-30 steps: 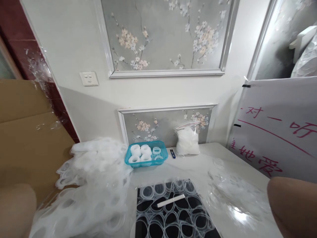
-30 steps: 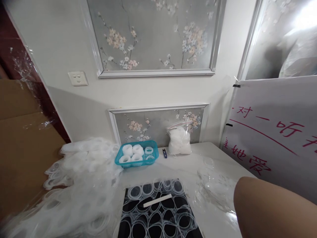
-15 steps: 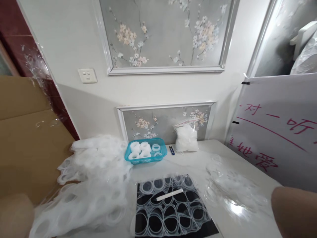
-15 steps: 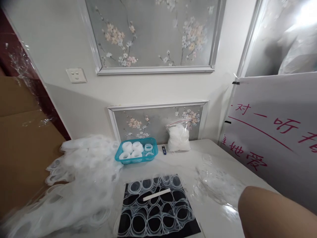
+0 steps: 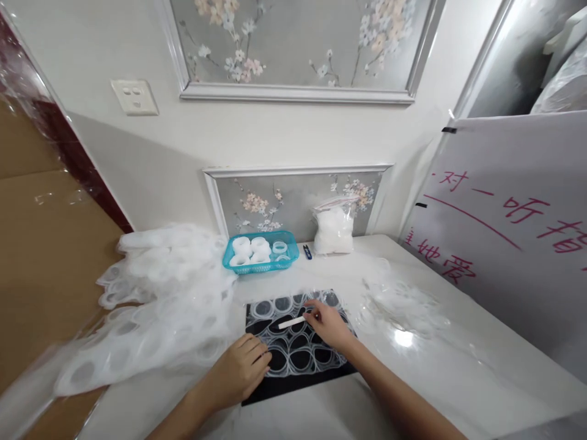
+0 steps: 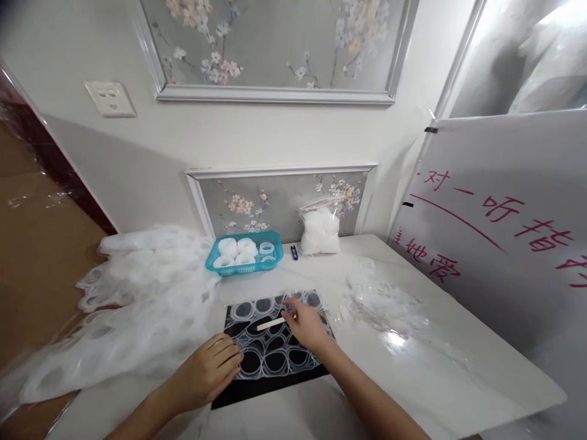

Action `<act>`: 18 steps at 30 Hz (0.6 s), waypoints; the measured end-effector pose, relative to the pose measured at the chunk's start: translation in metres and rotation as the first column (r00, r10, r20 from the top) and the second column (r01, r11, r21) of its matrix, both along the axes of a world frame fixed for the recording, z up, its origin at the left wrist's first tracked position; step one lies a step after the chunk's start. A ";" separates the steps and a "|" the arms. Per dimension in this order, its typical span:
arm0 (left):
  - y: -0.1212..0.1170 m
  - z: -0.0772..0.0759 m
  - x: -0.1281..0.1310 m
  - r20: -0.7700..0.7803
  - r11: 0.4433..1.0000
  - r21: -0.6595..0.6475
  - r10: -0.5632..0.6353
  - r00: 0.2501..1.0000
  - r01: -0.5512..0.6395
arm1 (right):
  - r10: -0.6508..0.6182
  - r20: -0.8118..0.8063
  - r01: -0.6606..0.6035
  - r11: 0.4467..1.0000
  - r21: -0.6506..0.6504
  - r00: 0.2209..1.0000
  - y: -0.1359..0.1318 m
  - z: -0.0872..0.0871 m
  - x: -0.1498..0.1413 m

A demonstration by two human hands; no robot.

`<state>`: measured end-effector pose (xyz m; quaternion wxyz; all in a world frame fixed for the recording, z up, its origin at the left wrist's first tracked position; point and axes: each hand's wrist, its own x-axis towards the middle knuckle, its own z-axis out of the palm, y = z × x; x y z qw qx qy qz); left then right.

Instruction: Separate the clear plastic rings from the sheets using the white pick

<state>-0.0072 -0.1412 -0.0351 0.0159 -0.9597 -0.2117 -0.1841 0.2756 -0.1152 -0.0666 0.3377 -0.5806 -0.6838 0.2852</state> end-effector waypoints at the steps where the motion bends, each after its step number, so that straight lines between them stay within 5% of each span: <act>1: 0.000 -0.006 0.003 -0.025 1.000 0.006 0.005 1.000 -0.005 | 0.012 0.045 -0.011 1.000 -0.027 0.999 0.003 -0.012 -0.003; 4: -0.001 -0.027 0.005 -0.048 0.998 0.011 0.057 0.997 -0.057 | 0.010 0.149 -0.008 1.000 -0.016 0.989 0.006 -0.035 -0.008; 7: -0.004 -0.040 -0.001 -0.028 0.994 -0.034 0.100 0.995 -0.101 | 0.013 0.166 -0.017 1.000 0.025 0.986 0.001 -0.041 -0.008; 18: -0.003 -0.044 -0.002 -0.007 0.987 -0.087 0.134 0.991 -0.134 | 0.125 0.102 -0.127 0.992 0.011 0.987 -0.001 -0.040 0.004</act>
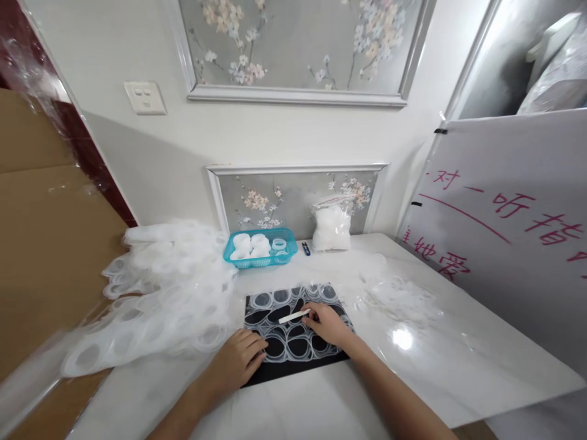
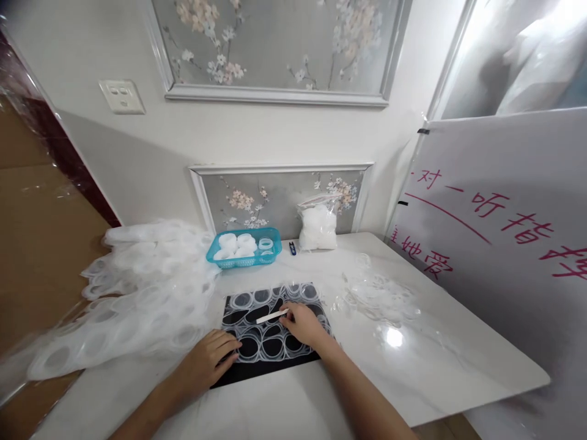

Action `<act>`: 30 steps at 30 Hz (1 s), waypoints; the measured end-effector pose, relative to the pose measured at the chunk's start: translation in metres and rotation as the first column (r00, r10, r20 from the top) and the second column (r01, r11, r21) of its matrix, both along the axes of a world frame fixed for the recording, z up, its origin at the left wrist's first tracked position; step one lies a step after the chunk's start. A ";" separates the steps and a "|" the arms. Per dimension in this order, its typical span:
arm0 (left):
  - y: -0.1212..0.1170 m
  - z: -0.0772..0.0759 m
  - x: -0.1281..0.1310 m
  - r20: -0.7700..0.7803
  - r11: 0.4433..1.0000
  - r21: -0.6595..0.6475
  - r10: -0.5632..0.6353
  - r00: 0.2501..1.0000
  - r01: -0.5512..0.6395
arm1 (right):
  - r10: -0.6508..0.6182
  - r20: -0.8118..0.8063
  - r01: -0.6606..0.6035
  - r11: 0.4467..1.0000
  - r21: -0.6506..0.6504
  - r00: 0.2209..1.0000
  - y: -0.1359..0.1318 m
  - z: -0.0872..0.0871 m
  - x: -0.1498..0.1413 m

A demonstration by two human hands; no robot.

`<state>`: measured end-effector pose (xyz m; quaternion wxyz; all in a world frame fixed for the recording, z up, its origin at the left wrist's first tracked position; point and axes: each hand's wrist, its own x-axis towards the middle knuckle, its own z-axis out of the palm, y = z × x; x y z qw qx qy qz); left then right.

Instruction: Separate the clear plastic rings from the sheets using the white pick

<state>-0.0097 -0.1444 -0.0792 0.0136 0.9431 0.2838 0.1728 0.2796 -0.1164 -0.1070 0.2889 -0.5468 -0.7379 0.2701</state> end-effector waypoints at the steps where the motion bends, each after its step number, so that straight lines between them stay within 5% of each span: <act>1: 0.002 -0.001 0.000 0.018 1.000 -0.002 0.003 1.000 -0.003 | 0.007 -0.008 -0.007 1.000 -0.007 1.000 0.000 0.000 0.001; 30: 0.010 0.005 -0.004 0.093 0.993 -0.099 0.078 0.993 -0.069 | 0.024 -0.036 -0.025 0.999 -0.027 0.999 0.001 0.011 0.004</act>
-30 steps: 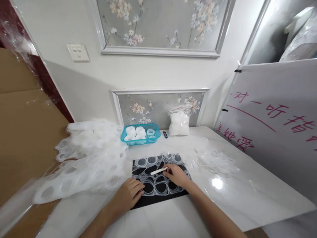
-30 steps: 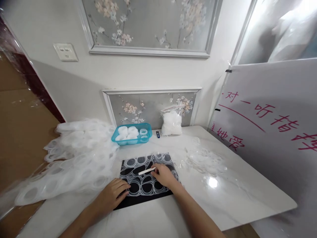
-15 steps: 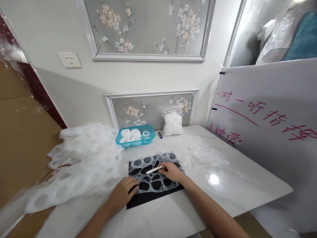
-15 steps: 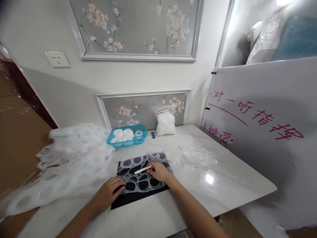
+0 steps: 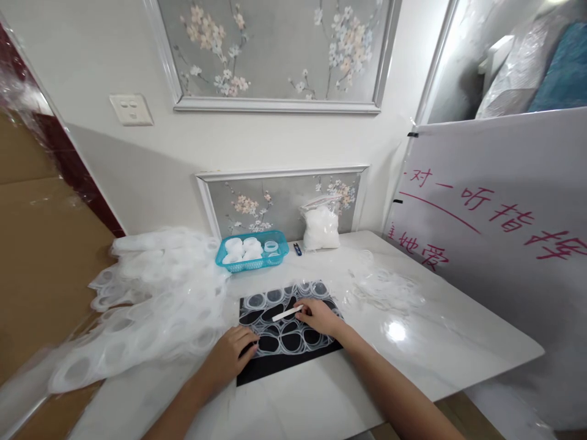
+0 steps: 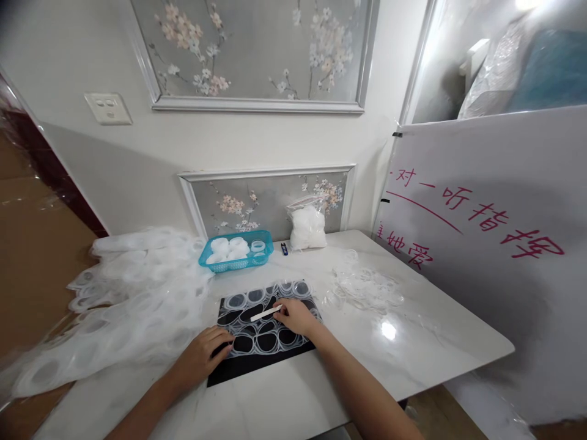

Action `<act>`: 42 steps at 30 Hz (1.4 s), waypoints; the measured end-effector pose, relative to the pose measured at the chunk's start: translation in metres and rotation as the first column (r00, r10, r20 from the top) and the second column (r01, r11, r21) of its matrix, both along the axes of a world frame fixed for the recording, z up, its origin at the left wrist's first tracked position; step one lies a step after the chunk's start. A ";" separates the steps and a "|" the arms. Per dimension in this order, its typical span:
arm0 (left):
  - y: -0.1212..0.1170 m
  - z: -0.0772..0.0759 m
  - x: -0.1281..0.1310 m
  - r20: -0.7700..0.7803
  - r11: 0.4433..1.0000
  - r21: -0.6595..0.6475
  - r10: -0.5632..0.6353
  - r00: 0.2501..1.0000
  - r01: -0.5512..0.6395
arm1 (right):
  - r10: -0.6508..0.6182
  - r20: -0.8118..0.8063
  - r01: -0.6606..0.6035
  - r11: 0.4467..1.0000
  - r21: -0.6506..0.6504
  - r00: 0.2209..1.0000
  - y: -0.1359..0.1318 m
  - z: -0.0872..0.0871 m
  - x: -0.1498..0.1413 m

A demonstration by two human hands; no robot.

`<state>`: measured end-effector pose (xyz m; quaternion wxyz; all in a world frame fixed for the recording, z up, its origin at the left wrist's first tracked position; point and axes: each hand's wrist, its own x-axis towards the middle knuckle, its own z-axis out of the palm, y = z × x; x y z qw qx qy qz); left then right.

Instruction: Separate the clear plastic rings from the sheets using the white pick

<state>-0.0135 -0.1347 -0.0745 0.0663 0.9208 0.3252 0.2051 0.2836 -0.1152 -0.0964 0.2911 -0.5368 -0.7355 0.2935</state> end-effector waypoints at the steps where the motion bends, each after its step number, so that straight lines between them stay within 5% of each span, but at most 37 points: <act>1: 0.000 -0.001 0.000 -0.003 1.000 0.000 0.002 1.000 -0.002 | 0.002 -0.004 -0.002 1.000 0.001 1.000 0.000 0.000 0.000; 42: 0.002 -0.004 -0.002 -0.065 0.997 -0.067 0.024 0.998 -0.028 | 0.004 0.014 -0.004 1.000 -0.009 1.000 0.002 -0.003 0.002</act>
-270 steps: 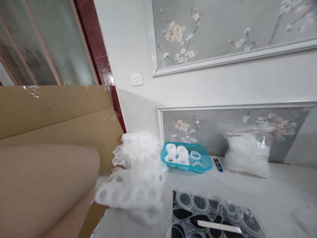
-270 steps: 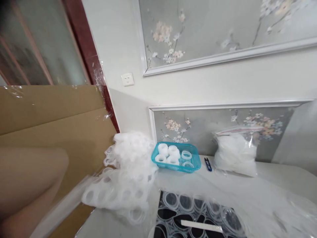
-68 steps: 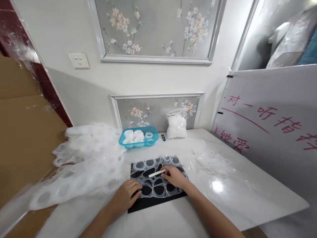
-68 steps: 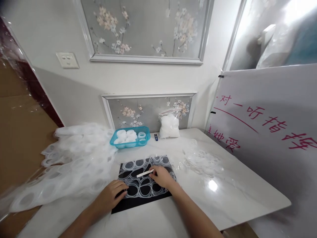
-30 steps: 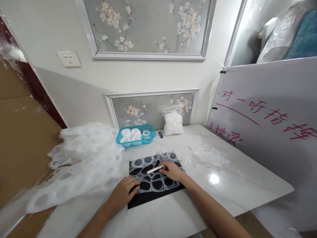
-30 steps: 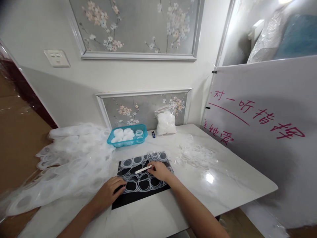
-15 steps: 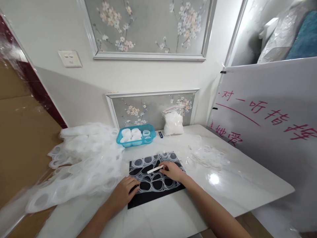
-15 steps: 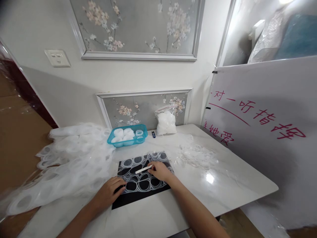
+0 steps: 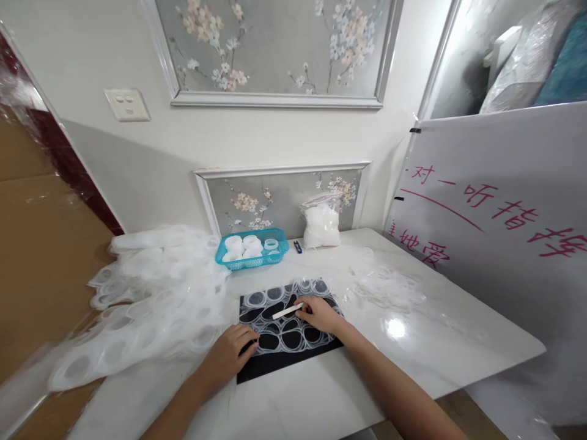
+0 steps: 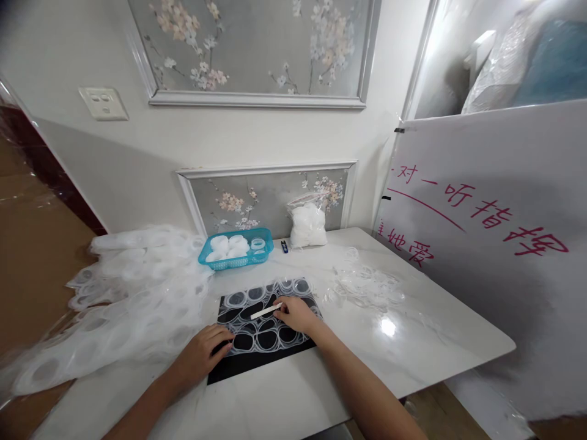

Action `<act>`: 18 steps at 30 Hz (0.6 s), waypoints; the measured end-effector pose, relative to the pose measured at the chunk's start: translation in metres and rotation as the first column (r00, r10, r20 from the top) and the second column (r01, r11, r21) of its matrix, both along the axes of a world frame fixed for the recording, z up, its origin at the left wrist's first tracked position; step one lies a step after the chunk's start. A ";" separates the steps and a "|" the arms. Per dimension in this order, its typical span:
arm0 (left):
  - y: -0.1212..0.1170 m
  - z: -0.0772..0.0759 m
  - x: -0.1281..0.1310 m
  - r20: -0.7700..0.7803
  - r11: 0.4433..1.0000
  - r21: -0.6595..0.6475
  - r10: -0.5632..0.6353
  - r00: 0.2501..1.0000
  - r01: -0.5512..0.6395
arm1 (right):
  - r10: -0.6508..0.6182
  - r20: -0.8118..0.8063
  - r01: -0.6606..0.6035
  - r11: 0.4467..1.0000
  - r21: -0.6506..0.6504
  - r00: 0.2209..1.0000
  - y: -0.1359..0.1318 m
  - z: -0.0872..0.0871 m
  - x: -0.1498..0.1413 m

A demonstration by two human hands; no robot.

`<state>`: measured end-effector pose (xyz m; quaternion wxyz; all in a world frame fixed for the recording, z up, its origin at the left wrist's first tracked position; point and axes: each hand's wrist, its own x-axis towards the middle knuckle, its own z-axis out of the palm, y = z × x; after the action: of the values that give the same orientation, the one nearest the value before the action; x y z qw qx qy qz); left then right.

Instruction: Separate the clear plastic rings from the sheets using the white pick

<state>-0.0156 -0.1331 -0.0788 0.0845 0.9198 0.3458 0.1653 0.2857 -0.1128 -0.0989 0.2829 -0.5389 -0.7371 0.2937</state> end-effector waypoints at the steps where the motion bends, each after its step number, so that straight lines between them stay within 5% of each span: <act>1: 0.000 0.000 0.000 0.001 1.000 -0.001 -0.003 1.000 0.003 | 0.002 0.000 -0.002 1.000 0.003 1.000 0.000 0.000 0.000; 18: 0.001 -0.003 -0.002 0.004 1.000 -0.029 -0.006 1.000 0.006 | 0.005 0.021 -0.005 1.000 0.005 1.000 -0.001 0.002 0.000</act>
<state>-0.0176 -0.1318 -0.0821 0.0988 0.9192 0.3452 0.1617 0.2855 -0.1135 -0.0970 0.2759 -0.5394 -0.7420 0.2871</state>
